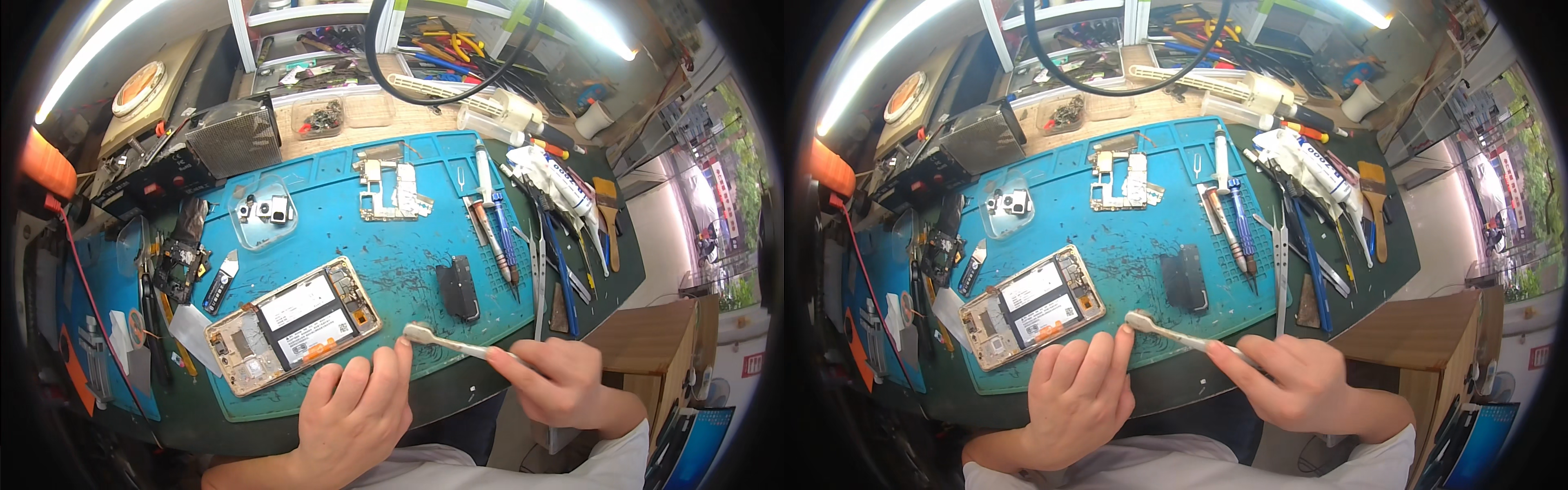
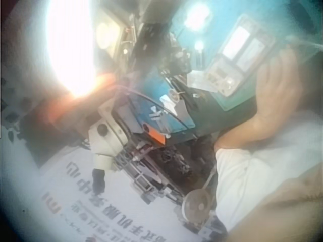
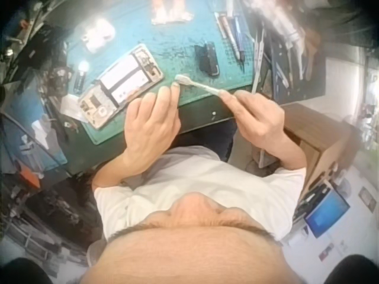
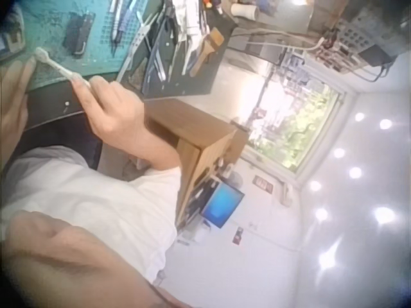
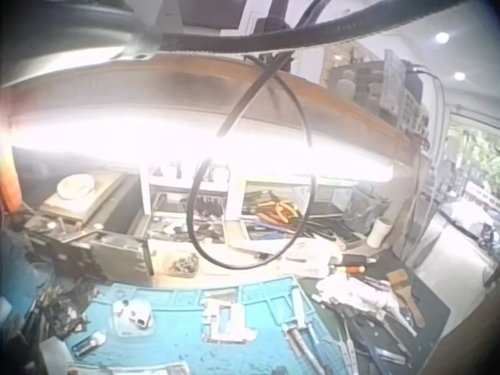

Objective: The person cleans a small electronic component with a brush and spray, then uses tweezers to place it into a disassembled smartphone. They connect a ribbon cable and install a battery into the phone chassis.

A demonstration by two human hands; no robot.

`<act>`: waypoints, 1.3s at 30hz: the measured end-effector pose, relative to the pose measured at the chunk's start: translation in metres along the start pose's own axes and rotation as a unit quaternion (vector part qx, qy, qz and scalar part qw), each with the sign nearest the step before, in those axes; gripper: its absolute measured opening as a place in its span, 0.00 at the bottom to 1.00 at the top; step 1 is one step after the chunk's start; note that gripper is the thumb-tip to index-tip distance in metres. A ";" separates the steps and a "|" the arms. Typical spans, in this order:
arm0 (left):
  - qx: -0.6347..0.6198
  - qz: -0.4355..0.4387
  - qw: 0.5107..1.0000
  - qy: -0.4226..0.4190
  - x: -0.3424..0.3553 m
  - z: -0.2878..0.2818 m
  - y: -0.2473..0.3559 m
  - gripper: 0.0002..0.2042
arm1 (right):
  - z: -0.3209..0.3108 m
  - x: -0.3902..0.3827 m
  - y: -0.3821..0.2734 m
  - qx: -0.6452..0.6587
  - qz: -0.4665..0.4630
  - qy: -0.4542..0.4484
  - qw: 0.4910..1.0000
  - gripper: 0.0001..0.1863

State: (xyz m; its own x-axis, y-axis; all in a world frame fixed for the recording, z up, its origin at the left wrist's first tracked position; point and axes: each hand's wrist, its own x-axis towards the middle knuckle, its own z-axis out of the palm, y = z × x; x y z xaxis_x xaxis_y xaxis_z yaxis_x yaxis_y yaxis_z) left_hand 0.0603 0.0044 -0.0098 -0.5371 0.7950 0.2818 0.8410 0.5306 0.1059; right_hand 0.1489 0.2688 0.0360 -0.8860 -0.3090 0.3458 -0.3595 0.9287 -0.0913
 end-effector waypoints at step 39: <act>0.001 -0.006 1.000 0.016 -0.002 0.001 0.000 0.29 | 0.000 0.005 -0.001 0.011 0.005 0.009 1.000 0.29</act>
State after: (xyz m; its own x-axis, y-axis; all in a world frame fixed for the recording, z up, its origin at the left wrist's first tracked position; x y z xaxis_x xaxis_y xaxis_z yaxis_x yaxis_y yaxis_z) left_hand 0.0617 0.0030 -0.0115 -0.5446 0.7789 0.3110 0.8344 0.5407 0.1069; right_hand 0.1452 0.2662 0.0381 -0.8838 -0.2963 0.3621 -0.3578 0.9267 -0.1151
